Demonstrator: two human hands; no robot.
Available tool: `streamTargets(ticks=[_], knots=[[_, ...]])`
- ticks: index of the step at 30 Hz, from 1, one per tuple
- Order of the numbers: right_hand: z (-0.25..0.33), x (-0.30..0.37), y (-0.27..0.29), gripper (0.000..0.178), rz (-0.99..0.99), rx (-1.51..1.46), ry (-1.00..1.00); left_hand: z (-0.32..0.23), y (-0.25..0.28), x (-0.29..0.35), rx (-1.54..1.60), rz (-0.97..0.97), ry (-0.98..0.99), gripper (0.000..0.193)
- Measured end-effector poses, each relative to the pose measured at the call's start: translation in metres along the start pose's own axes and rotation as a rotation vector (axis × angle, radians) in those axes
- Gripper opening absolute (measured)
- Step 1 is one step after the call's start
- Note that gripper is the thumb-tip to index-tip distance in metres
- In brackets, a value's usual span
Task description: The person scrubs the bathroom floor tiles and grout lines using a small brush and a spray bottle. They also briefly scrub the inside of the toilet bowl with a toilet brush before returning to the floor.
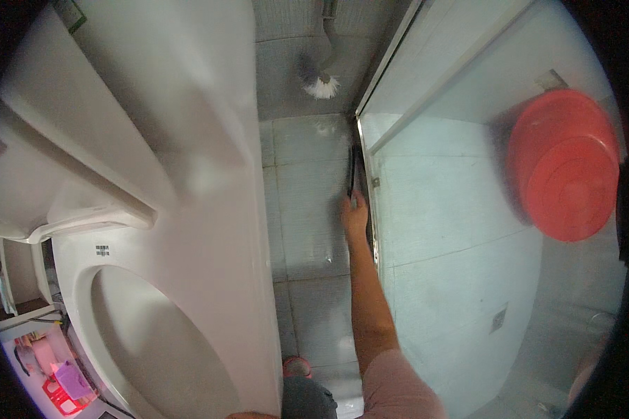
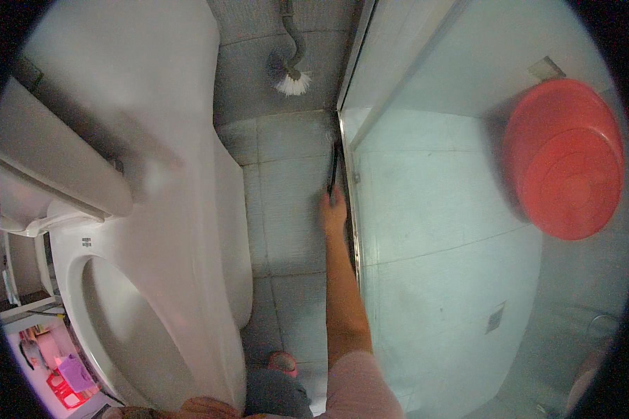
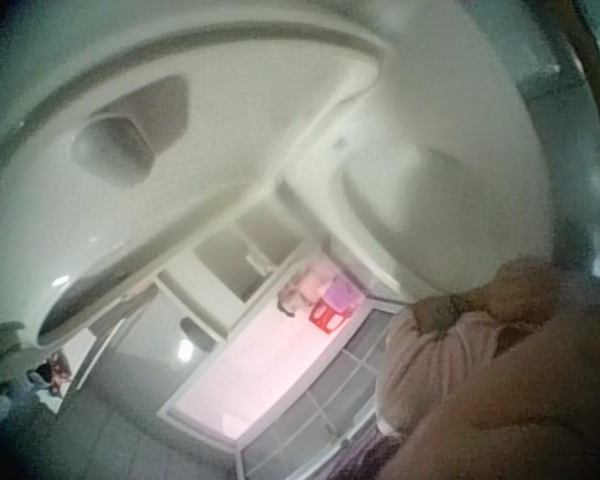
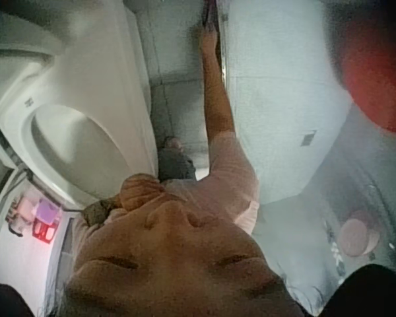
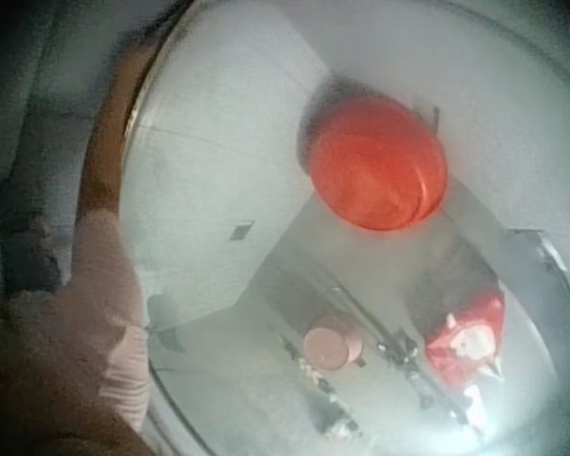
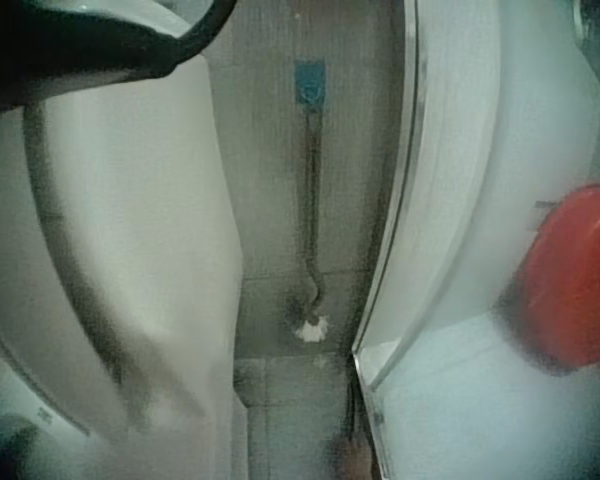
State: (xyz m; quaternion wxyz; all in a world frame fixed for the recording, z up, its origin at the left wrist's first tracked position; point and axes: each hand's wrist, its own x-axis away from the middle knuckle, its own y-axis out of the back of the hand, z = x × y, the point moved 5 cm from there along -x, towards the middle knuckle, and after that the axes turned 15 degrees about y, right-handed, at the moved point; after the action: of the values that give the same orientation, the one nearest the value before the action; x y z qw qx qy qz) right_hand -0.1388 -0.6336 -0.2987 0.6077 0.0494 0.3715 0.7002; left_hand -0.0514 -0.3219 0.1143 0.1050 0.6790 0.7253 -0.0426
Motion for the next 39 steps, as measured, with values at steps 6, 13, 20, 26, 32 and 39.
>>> streamTargets(ticks=[6, 13, 20, 26, 32, 39], knots=[[0.083, 0.069, 0.050, 0.041, 0.201, -0.144, -0.427, -0.002, 0.001, 0.004, -0.036, -0.021, 0.015, 0.022], [0.080, -0.054, -0.008, 0.040, 0.227, 0.101, -0.395, -0.003, 0.004, 0.005, -0.055, 0.110, 0.051, 0.024], [0.098, -0.079, -0.051, 0.038, 0.500, 0.113, -0.112, -0.004, 0.002, 0.005, -0.078, 0.066, 0.072, 0.021], [0.063, -0.077, -0.016, 0.039, 0.245, 0.194, -0.236, -0.007, 0.001, 0.001, -0.067, -0.006, 0.046, 0.020], [0.069, -0.090, -0.047, 0.043, 0.531, 0.250, -0.059, -0.005, 0.003, 0.001, -0.032, -0.033, 0.035, 0.019], [0.066, -0.099, -0.025, 0.043, 0.378, 0.280, -0.269, -0.005, 0.002, -0.004, -0.021, 0.020, 0.059, 0.017]])
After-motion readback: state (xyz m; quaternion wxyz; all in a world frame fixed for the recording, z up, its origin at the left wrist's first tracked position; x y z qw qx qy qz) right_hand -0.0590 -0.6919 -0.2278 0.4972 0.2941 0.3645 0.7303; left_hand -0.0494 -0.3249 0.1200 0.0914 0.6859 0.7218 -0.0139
